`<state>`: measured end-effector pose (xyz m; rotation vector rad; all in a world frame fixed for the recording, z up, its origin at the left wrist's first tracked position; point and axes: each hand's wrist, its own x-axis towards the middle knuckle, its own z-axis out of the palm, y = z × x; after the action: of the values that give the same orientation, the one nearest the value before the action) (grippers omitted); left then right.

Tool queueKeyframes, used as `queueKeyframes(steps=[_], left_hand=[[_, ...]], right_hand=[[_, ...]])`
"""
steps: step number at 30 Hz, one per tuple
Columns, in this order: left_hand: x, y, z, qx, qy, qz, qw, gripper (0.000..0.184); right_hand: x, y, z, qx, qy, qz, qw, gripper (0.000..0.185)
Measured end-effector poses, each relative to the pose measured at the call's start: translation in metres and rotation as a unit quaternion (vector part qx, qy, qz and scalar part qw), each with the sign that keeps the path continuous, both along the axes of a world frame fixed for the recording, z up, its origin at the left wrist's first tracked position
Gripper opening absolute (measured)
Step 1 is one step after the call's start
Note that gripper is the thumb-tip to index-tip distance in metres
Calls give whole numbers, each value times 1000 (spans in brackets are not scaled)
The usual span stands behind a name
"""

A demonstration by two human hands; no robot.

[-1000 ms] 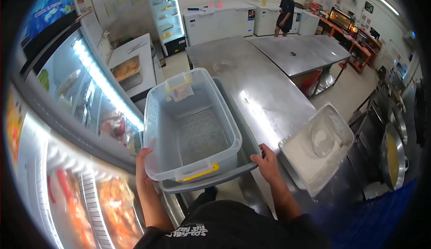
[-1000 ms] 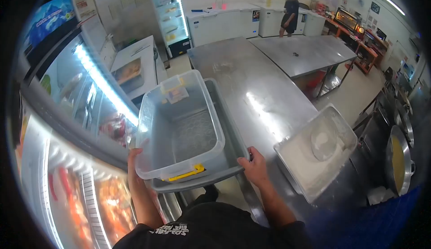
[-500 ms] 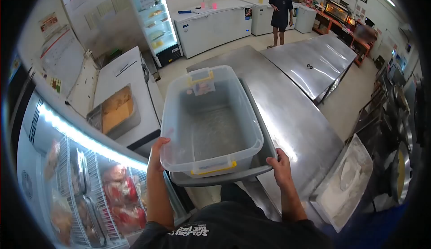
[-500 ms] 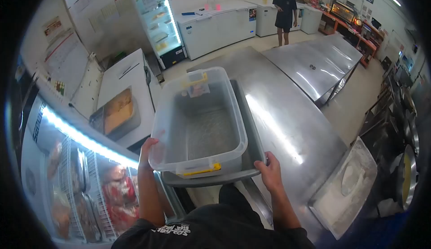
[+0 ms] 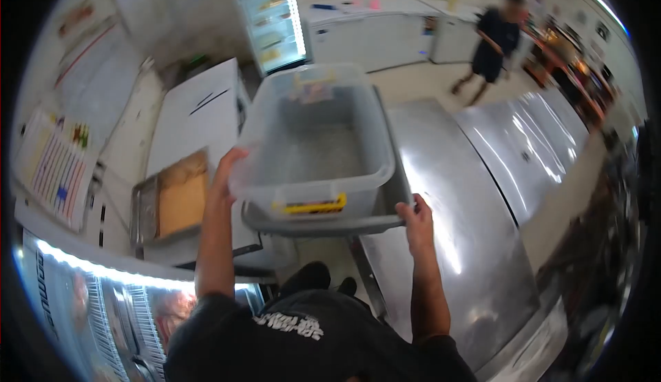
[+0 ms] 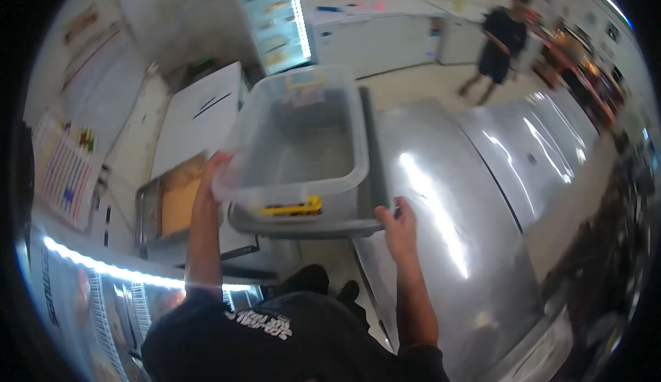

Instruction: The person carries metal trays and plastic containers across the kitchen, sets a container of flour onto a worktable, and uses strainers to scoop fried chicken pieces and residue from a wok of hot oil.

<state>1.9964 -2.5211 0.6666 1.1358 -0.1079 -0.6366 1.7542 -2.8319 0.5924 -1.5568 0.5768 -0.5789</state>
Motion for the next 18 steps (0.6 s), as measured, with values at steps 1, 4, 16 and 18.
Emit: queueKeyframes(steps=[1, 4, 16, 18], left_hand=[[23, -1, 1, -3, -6, 12, 1000, 49], [87, 2, -4, -26, -23, 7, 999, 46], [448, 117, -79, -55, -45, 52, 996, 60], [482, 149, -87, -42, -33, 43, 998, 63]], right_hand=[[20, 6, 32, 39, 31, 45, 998, 28], [86, 1, 27, 55, -2, 70, 996, 29], [500, 45, -5, -148, 104, 159, 971, 68], [574, 59, -32, -133, 81, 206, 966, 67]])
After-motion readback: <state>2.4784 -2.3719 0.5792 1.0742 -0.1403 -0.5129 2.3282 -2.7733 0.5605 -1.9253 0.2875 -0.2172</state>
